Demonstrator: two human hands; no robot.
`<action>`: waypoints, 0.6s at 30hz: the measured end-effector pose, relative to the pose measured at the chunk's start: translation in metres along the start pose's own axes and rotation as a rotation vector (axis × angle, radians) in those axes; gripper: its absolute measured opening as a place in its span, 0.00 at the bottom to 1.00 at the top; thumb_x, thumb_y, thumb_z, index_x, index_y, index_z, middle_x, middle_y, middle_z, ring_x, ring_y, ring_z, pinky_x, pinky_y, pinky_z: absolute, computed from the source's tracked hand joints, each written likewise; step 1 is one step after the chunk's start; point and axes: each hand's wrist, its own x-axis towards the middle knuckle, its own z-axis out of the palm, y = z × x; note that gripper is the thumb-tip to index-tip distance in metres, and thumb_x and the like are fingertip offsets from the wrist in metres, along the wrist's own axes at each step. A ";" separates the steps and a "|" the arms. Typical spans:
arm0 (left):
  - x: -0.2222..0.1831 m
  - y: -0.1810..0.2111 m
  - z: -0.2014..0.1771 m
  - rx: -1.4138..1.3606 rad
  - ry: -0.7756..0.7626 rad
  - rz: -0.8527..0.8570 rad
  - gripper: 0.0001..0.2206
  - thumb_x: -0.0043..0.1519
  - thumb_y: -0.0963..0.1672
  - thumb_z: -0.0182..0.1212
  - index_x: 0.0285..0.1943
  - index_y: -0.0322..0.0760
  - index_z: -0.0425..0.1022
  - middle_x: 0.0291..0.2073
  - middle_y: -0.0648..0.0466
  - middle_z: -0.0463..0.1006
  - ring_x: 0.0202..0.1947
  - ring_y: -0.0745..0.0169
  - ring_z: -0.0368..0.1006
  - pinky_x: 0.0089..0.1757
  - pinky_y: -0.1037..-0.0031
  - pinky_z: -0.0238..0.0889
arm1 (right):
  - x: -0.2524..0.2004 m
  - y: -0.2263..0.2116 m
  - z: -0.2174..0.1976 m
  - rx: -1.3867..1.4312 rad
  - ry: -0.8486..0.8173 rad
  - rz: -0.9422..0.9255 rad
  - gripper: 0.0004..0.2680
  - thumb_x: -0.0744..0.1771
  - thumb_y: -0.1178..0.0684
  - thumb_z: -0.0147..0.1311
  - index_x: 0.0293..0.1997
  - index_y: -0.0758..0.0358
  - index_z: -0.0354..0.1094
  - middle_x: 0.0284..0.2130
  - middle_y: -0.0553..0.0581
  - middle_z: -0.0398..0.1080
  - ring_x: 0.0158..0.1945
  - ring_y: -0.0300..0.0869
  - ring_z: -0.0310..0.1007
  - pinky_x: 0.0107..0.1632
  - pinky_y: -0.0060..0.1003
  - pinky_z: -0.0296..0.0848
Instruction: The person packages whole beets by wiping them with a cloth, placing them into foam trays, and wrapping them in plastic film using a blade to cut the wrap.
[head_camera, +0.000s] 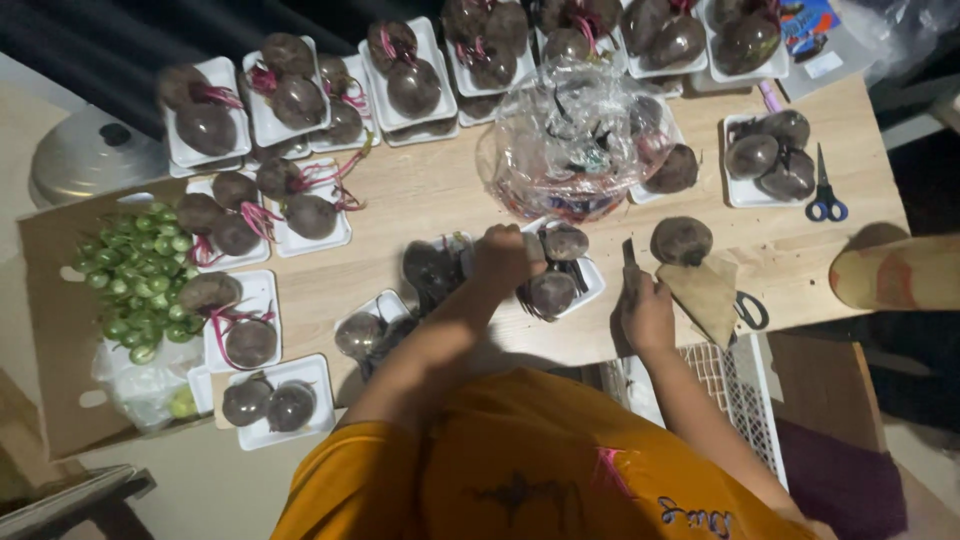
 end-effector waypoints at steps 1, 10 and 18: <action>-0.002 0.005 -0.031 -0.095 0.055 -0.038 0.25 0.37 0.55 0.73 0.32 0.37 0.71 0.25 0.51 0.72 0.28 0.50 0.76 0.31 0.61 0.73 | 0.005 -0.001 -0.003 0.156 -0.038 0.107 0.19 0.65 0.60 0.58 0.62 0.64 0.60 0.46 0.74 0.67 0.52 0.68 0.73 0.51 0.58 0.77; -0.043 -0.070 -0.094 -1.520 -0.256 -0.834 0.15 0.58 0.47 0.70 0.46 0.32 0.76 0.33 0.44 0.76 0.30 0.51 0.78 0.29 0.63 0.74 | 0.013 -0.023 -0.083 0.791 0.228 0.174 0.11 0.68 0.66 0.50 0.57 0.66 0.64 0.41 0.72 0.70 0.45 0.60 0.72 0.50 0.52 0.70; -0.041 -0.047 -0.176 -2.478 -0.110 -1.150 0.22 0.60 0.55 0.65 0.50 0.36 0.77 0.45 0.40 0.81 0.45 0.41 0.79 0.47 0.53 0.74 | 0.143 -0.120 -0.186 -0.311 0.251 -0.175 0.16 0.67 0.40 0.57 0.63 0.30 0.73 0.45 0.50 0.74 0.43 0.52 0.82 0.42 0.49 0.81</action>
